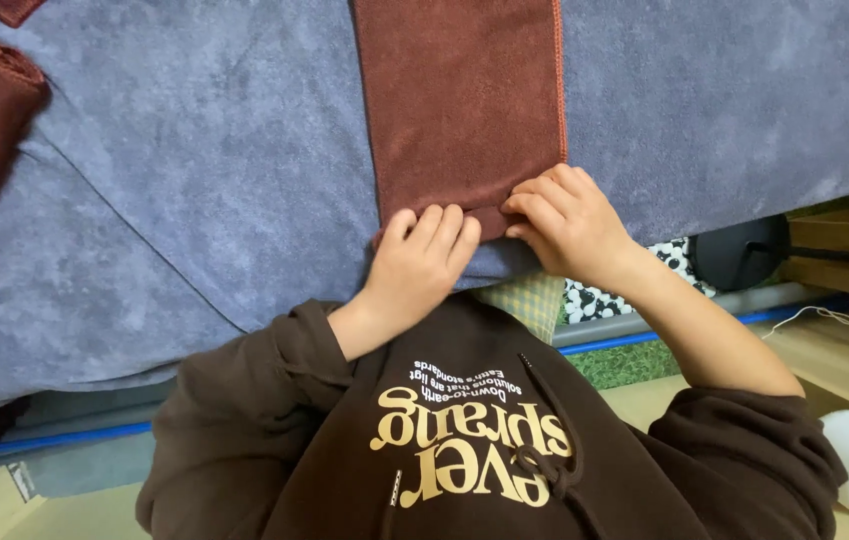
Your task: The person folds a brown towel on a blue surface. They first unfold the towel, then fold it in half lengthwise, and finally roll it tightly from one end to the other to create a compact bundle.
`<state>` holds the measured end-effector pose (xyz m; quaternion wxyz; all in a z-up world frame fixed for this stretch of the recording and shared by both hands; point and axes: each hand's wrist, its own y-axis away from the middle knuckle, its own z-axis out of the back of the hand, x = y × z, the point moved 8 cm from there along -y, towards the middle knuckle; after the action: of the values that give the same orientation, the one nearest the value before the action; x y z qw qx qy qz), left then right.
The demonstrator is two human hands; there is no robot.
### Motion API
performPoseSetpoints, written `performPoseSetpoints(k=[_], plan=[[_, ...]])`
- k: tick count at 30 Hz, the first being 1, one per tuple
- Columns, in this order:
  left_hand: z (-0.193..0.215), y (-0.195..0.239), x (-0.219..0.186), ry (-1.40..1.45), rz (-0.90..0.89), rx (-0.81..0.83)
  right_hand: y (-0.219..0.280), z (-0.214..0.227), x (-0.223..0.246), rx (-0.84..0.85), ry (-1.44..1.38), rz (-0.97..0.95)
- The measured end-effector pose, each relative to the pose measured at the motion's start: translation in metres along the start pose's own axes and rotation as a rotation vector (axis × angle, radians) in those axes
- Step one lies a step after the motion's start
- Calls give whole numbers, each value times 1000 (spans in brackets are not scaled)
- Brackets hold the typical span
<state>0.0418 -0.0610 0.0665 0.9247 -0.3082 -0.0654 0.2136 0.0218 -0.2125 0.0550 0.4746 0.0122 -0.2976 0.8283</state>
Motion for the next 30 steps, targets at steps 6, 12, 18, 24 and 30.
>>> performPoseSetpoints(k=[6,12,18,24,30], plan=[[-22,-7,23,115,86,195,-26,22,3,97,108,-15],[-44,-25,49,355,238,534,-25,9,-9,103,31,57],[-48,-21,66,239,190,245,-32,-2,-33,79,-153,-71],[-51,-31,81,126,215,221,-42,4,-31,53,201,-51],[-34,-41,68,76,118,40,-35,-5,-20,0,108,104]])
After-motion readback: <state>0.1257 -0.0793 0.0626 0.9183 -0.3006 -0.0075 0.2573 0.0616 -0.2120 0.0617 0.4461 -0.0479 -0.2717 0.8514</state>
